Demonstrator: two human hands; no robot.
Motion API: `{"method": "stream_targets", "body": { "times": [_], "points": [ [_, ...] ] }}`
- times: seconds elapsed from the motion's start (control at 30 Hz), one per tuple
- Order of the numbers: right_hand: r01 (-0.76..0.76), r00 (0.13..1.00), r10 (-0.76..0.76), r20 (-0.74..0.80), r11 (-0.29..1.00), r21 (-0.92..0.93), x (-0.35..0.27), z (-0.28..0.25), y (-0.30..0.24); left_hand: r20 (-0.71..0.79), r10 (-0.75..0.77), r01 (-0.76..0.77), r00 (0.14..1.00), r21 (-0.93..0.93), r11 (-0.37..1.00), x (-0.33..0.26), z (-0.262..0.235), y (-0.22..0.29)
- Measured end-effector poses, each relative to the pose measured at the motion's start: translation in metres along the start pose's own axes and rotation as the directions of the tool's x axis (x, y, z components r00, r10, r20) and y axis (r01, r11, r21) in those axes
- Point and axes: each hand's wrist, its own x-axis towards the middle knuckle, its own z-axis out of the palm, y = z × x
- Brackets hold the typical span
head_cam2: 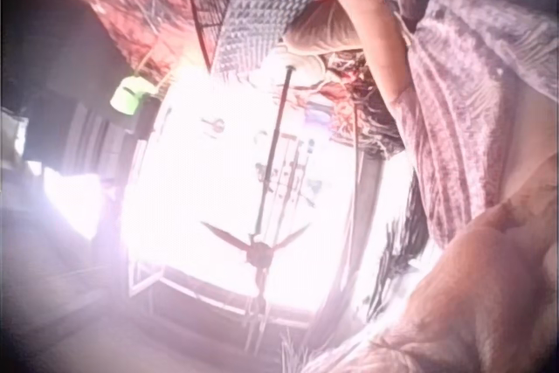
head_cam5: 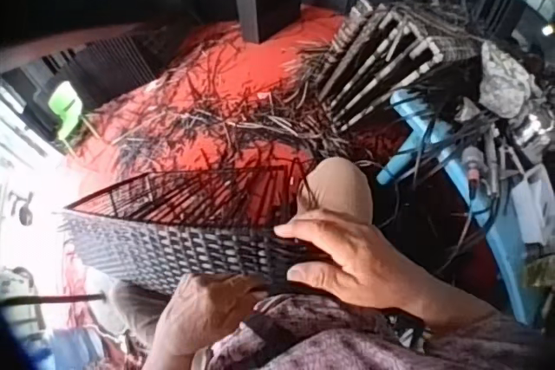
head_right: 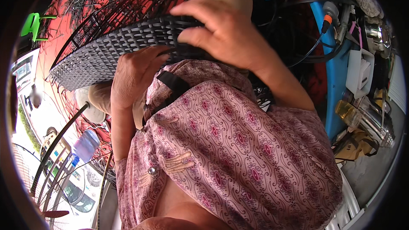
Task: The person weaves a black basket by hand, interlacing flexible black strips through a pre-formed frame. They repeatedly pull, tuck, and tighten the strips to build up the basket wall, occasionally adjusting the basket's position on their lap.
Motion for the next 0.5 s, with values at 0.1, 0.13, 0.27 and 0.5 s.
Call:
{"method": "stream_targets", "body": {
  "times": [0.1, 0.13, 0.27, 0.5],
  "points": [
    [-0.290, 0.934, 0.228, 0.275, 0.934, 0.208, -0.012, 0.027, -0.008, -0.050, 0.006, -0.013, 0.999, -0.131, 0.991, 0.006, 0.006, 0.002],
    [-0.338, 0.919, 0.262, 0.295, 0.908, 0.248, -0.014, 0.029, -0.006, -0.081, 0.007, -0.022, 0.997, -0.179, 0.984, 0.006, 0.007, 0.001],
    [-0.412, 0.892, 0.324, 0.313, 0.869, 0.274, -0.019, 0.027, 0.002, 0.075, -0.273, 0.259, 0.959, -0.622, 0.739, -0.008, 0.010, -0.020],
    [-0.154, 0.978, 0.133, 0.162, 0.981, 0.122, -0.014, 0.032, 0.009, 0.139, -0.479, 0.363, 0.867, -0.835, 0.414, -0.014, 0.017, -0.022]
  ]
}}
